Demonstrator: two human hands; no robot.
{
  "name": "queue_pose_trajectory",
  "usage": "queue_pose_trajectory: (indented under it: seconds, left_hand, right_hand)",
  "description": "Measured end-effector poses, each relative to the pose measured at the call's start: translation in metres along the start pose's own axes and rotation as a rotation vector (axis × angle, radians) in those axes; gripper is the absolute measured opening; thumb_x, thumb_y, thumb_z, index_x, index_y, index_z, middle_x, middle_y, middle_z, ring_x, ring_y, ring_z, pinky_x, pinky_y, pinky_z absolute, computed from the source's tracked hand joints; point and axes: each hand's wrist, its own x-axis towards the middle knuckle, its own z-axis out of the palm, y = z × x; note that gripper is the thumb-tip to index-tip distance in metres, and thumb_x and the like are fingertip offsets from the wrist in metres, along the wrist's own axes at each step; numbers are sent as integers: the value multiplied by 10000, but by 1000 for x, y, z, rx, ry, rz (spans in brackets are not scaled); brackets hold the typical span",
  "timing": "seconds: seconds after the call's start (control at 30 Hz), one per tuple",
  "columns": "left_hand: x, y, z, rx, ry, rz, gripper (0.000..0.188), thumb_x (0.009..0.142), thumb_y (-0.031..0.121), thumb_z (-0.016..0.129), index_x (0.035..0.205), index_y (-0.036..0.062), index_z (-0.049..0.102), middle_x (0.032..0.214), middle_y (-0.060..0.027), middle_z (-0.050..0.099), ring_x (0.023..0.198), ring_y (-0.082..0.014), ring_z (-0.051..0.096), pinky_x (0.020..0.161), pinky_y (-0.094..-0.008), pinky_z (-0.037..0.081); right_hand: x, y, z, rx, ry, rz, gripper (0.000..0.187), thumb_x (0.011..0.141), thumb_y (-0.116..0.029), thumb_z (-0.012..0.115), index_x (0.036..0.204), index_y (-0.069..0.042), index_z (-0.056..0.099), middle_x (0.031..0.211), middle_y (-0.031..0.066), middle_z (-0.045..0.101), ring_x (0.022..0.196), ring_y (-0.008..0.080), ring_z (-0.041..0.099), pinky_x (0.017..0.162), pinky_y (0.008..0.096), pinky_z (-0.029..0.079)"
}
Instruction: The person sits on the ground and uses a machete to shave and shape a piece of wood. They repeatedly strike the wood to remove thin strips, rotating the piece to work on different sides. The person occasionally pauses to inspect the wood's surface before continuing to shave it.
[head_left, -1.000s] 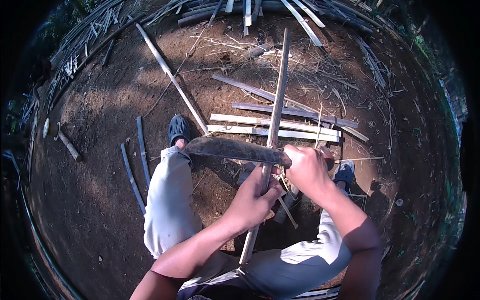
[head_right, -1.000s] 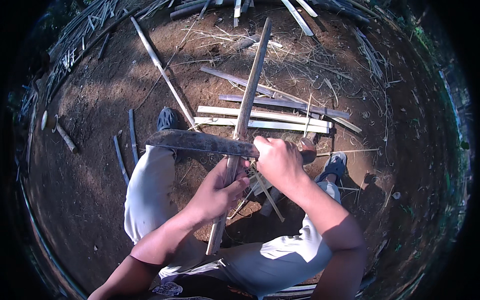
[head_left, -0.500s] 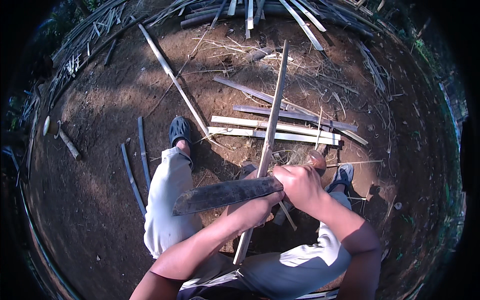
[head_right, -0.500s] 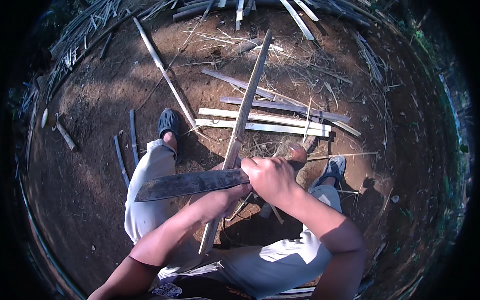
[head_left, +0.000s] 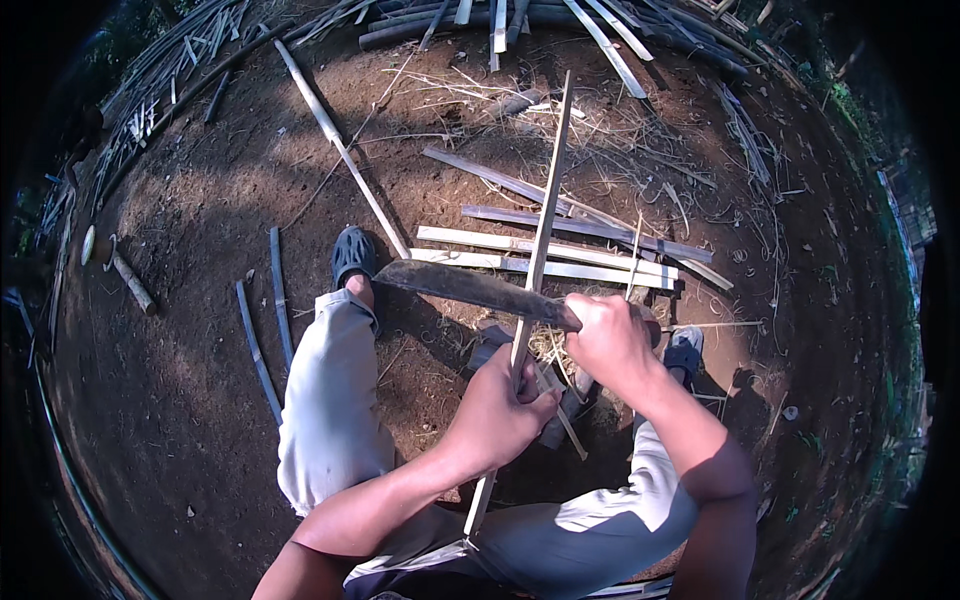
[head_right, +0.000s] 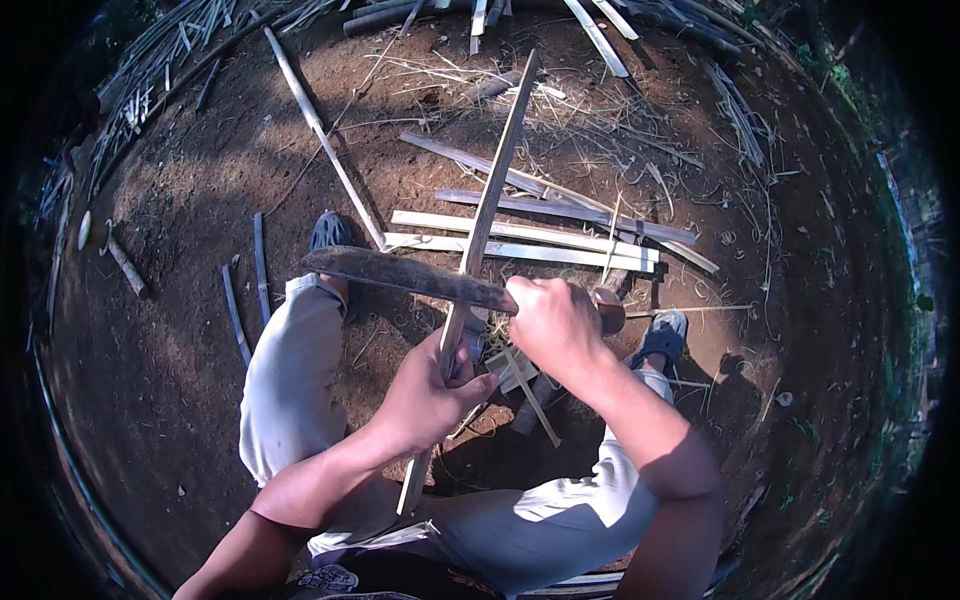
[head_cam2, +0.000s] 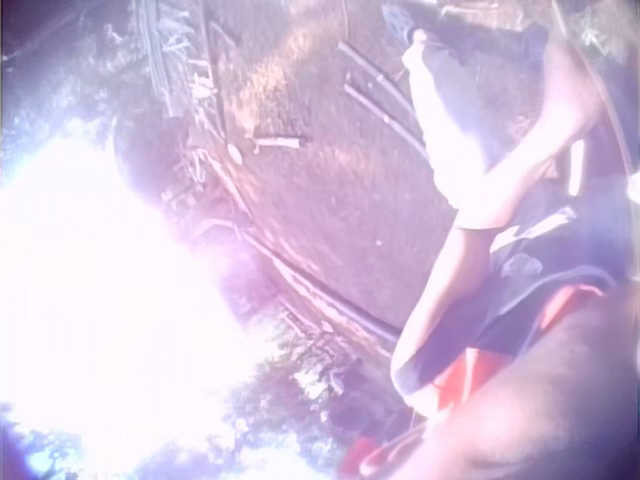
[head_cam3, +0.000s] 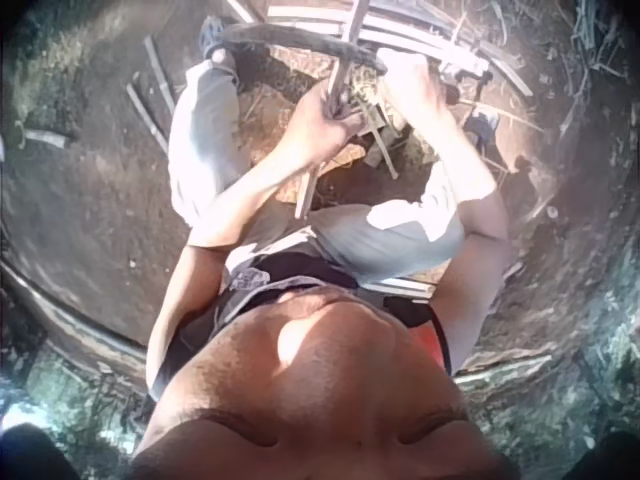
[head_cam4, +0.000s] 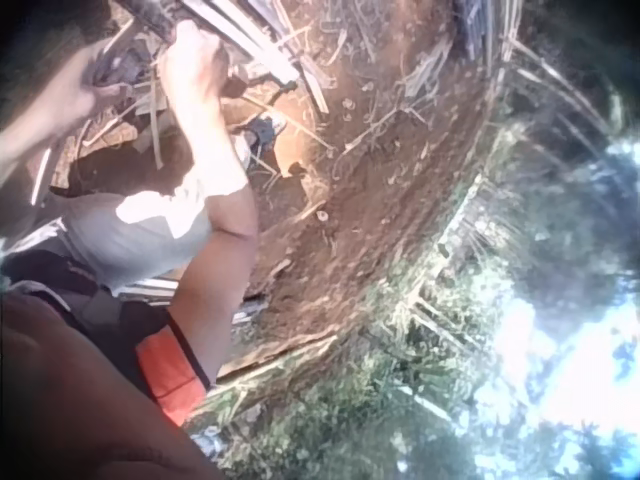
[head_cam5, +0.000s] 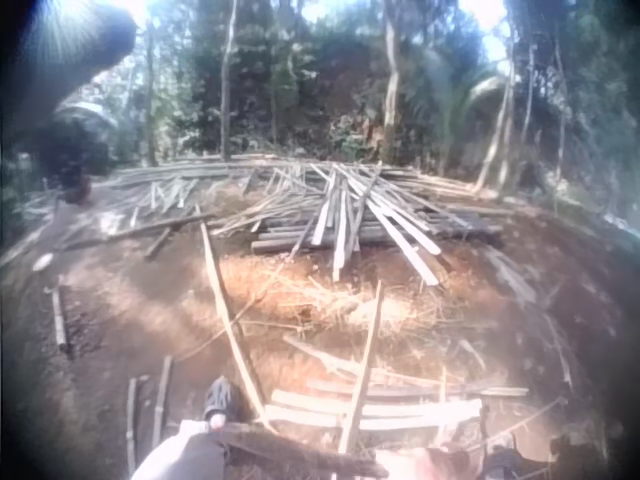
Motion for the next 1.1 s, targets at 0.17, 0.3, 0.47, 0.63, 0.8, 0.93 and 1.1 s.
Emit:
queue_pose_trajectory:
  seconds: [0.17,0.3,0.47,0.63,0.8,0.93,1.1]
  left_hand:
    - [-1,8,-6,50,-19,-37,284,845,71,700,901,81,421,645,63,363,597,-58,349,546,-253,336]
    - [-6,17,-3,188,-75,-76,279,840,29,682,920,85,420,669,65,354,625,-40,356,546,-224,319]
    - [-2,18,-7,58,-108,-11,280,820,2,679,959,69,446,679,46,361,645,-49,380,556,-234,331]
    - [-10,15,-5,72,-77,40,257,805,27,676,879,55,432,671,9,409,629,-90,401,565,-285,365]
    - [-12,15,-5,236,-108,53,291,828,0,658,884,90,387,637,59,368,593,-39,348,538,-219,309]
    - [-17,15,-2,18,-112,-30,276,821,8,664,851,87,401,642,48,373,596,-45,350,546,-228,324]
    - [-7,11,-6,123,-131,47,297,840,2,655,828,115,380,647,60,397,597,-19,371,522,-211,316]
  right_hand:
    - [10,9,-6,-3,-88,-47,70,717,28,565,766,-17,586,714,196,653,657,399,662,598,499,539]
    - [-8,-10,3,-37,65,-264,51,756,-14,559,712,-36,570,663,173,636,633,369,666,561,466,528]
    - [3,16,-7,120,182,-67,127,752,32,572,647,-22,527,554,181,546,545,397,591,551,442,475]
    - [6,3,-19,52,56,-141,60,734,42,558,728,-18,557,667,177,618,648,406,643,579,475,511]
    - [-10,-8,-12,11,104,-193,101,706,37,612,680,-38,549,654,159,617,620,395,642,584,469,524]
    - [17,22,-21,32,98,87,93,710,41,611,691,-38,565,648,171,627,622,373,660,588,455,529]
    - [-9,-8,-12,-68,138,-290,166,739,-7,616,627,-44,499,570,152,547,570,374,610,547,432,477]
